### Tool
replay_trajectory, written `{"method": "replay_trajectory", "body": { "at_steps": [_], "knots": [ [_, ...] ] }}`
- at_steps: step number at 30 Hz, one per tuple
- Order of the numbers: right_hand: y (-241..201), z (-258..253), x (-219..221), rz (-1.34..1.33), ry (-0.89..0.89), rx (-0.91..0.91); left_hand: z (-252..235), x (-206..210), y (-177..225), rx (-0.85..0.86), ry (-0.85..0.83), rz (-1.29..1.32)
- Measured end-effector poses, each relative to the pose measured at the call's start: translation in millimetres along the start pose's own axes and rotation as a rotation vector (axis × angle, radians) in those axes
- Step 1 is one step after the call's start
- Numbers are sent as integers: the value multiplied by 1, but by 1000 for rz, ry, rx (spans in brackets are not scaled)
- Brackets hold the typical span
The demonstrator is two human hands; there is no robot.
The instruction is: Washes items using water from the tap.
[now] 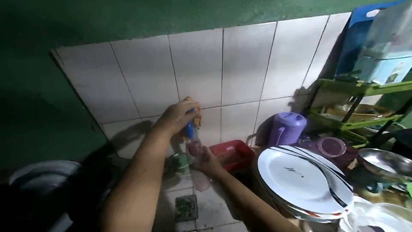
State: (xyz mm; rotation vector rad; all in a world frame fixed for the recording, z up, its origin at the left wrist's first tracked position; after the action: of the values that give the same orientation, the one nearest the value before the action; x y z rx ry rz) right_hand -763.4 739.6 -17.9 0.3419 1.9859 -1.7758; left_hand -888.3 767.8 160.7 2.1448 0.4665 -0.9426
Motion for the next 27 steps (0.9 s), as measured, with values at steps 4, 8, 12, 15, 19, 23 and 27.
{"method": "replay_trajectory", "body": {
  "at_steps": [4, 8, 12, 15, 19, 23, 27],
  "knots": [
    [0, -5, 1, 23, -13, 30, -6, 8, 18, -168, 62, -61],
    [-8, -8, 0, 51, -19, 36, -13, 12, 34, -382, 72, -125],
    [-10, -9, 4, 26, -2, 42, -14, 9, 37, -419, 57, -170],
    [-12, -9, 3, 6, 7, 59, -16, 9, 41, -453, 49, -189],
    [-11, -10, 1, 30, 10, 55, -17, 10, 44, -495, 59, -190],
    [-3, -15, 4, -3, 20, 83, -17, 11, 43, -470, 59, -222],
    [-3, -13, 1, 8, -8, 105, -18, 13, 44, -457, 64, -258]
  ]
}}
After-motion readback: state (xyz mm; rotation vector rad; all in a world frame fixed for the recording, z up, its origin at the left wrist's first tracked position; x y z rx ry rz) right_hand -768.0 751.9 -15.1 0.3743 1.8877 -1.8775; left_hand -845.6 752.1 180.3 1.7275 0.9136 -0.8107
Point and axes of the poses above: each hand's wrist, its own z-axis away from the middle knuckle, its own x-axis out of the palm, y = z × x, the point moved 3 cm from there along -z, towards the middle knuckle, and after that the axes turned 15 degrees about z, right-handed, at the moved point
